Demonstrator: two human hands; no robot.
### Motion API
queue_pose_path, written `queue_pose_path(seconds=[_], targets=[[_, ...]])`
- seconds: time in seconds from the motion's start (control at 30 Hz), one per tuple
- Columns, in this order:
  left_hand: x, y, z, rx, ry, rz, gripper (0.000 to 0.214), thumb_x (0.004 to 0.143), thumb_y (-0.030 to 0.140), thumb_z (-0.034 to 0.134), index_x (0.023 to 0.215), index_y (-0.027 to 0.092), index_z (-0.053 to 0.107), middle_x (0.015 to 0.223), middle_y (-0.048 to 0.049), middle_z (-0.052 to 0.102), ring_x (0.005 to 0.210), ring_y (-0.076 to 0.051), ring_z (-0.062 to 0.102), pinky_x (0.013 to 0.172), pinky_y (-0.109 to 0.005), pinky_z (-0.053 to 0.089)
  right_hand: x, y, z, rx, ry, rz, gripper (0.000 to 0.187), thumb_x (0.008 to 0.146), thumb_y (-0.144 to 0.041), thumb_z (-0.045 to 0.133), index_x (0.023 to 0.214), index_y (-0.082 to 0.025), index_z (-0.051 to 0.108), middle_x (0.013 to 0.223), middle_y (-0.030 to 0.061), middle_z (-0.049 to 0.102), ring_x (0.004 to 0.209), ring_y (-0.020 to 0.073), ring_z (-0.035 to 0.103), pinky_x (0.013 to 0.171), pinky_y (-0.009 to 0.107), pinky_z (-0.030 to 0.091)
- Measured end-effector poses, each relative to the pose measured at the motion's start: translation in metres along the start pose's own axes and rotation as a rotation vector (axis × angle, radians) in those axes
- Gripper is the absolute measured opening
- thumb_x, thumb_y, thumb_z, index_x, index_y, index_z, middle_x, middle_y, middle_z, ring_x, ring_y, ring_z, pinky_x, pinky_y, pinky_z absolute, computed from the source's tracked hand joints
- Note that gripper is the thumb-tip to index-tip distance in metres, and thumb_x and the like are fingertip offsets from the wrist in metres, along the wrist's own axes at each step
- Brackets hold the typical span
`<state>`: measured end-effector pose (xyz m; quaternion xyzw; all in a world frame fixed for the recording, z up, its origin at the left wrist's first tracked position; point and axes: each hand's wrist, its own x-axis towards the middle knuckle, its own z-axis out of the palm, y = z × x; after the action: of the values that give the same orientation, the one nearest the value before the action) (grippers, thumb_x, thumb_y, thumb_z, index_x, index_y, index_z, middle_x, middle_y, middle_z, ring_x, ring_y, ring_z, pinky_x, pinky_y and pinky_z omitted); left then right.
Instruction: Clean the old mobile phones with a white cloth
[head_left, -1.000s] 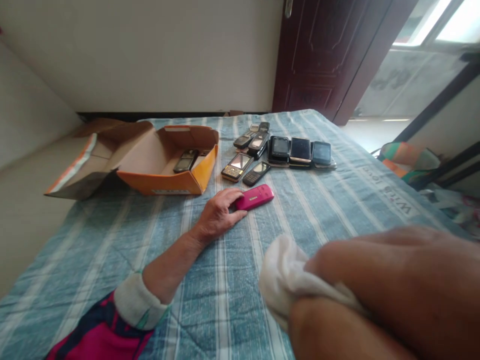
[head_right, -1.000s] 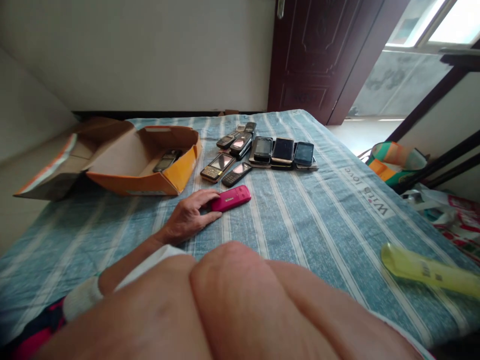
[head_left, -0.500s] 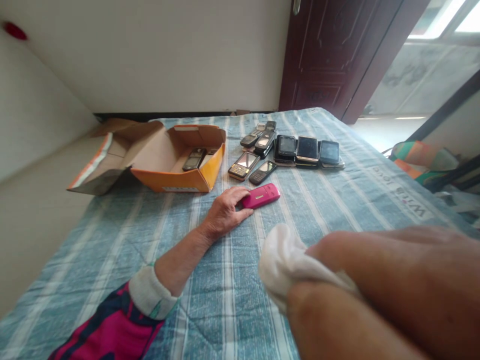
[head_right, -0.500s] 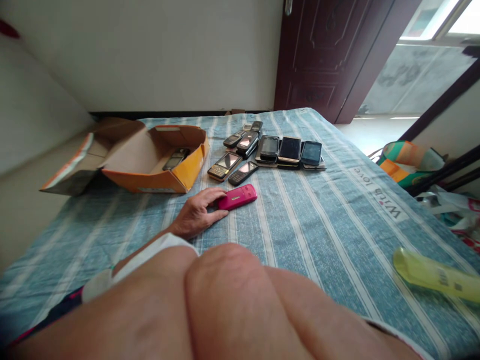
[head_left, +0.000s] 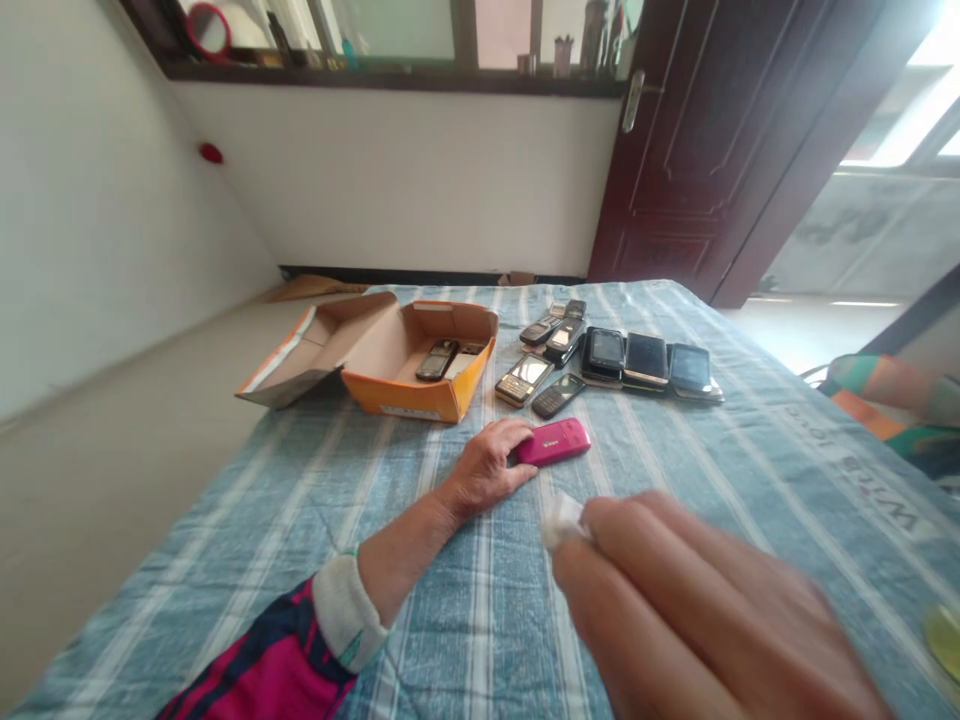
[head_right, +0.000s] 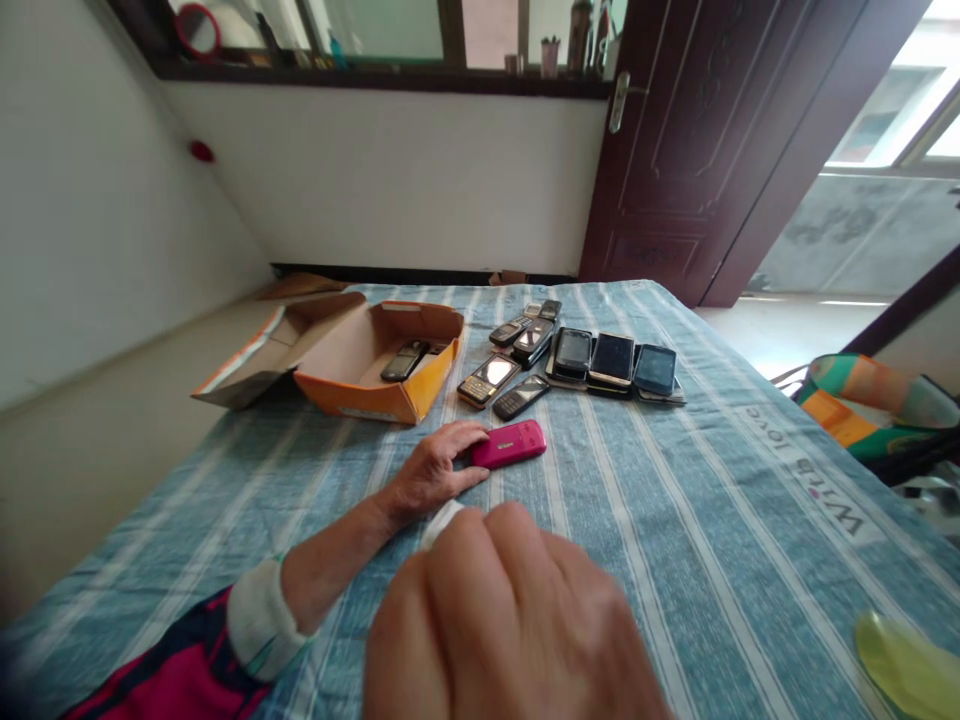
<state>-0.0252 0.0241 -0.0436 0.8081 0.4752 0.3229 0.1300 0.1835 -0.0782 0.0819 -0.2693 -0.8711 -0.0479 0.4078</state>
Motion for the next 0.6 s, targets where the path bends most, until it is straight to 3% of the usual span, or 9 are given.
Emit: queue_pose_path(seconds=[0.07,0.17,0.3,0.43,0.6], targets=[[0.000,0.001,0.000,-0.016,-0.001,0.007,0.030,0.071,0.017,0.072,0.100,0.015,0.066,0.112,-0.0104,0.067,0.105,-0.024,0.062,0.094,-0.039,0.050,0.005,0.009,0.022,-0.021,-0.082,0.027,0.034,0.087,-0.005,0.039,0.067,-0.022,0.061,0.060,0.0038,0.056,0.051,0.0159,0.047,0.045,0.029,0.033],[-0.001,0.001,0.000,-0.022,0.017,0.000,0.026,0.072,0.016,0.070,0.097,0.016,0.067,0.109,-0.0093,0.067,0.104,-0.024,0.062,0.094,-0.038,0.049,-0.001,0.037,0.062,-0.044,-0.170,0.177,0.029,0.086,-0.003,0.038,0.073,-0.018,0.060,0.071,0.0055,0.059,0.062,0.0169,0.051,0.055,0.028,0.037],[0.000,0.000,-0.001,-0.034,-0.014,-0.012,0.025,0.072,0.020,0.072,0.096,0.017,0.067,0.109,-0.0086,0.068,0.103,-0.025,0.062,0.095,-0.039,0.048,-0.018,0.077,0.107,0.017,-0.174,0.368,0.024,0.087,-0.004,0.042,0.082,-0.017,0.062,0.078,0.0048,0.061,0.071,0.0162,0.054,0.064,0.026,0.040],[0.000,0.000,-0.002,-0.058,-0.024,0.013,0.026,0.076,0.026,0.069,0.100,0.018,0.065,0.108,-0.0083,0.068,0.103,-0.025,0.062,0.093,-0.039,0.049,-0.027,0.088,0.130,0.051,-0.154,0.366,0.021,0.090,-0.007,0.045,0.084,-0.018,0.062,0.084,0.0053,0.061,0.082,0.0181,0.054,0.073,0.027,0.041],[0.000,-0.004,0.000,-0.055,0.035,0.012,0.028,0.075,0.022,0.067,0.102,0.017,0.064,0.106,-0.0094,0.068,0.101,-0.025,0.062,0.092,-0.039,0.050,-0.025,0.079,0.142,-0.031,-0.262,0.270,0.018,0.088,-0.005,0.049,0.085,-0.016,0.064,0.086,0.0065,0.061,0.082,0.0191,0.052,0.074,0.028,0.040]])
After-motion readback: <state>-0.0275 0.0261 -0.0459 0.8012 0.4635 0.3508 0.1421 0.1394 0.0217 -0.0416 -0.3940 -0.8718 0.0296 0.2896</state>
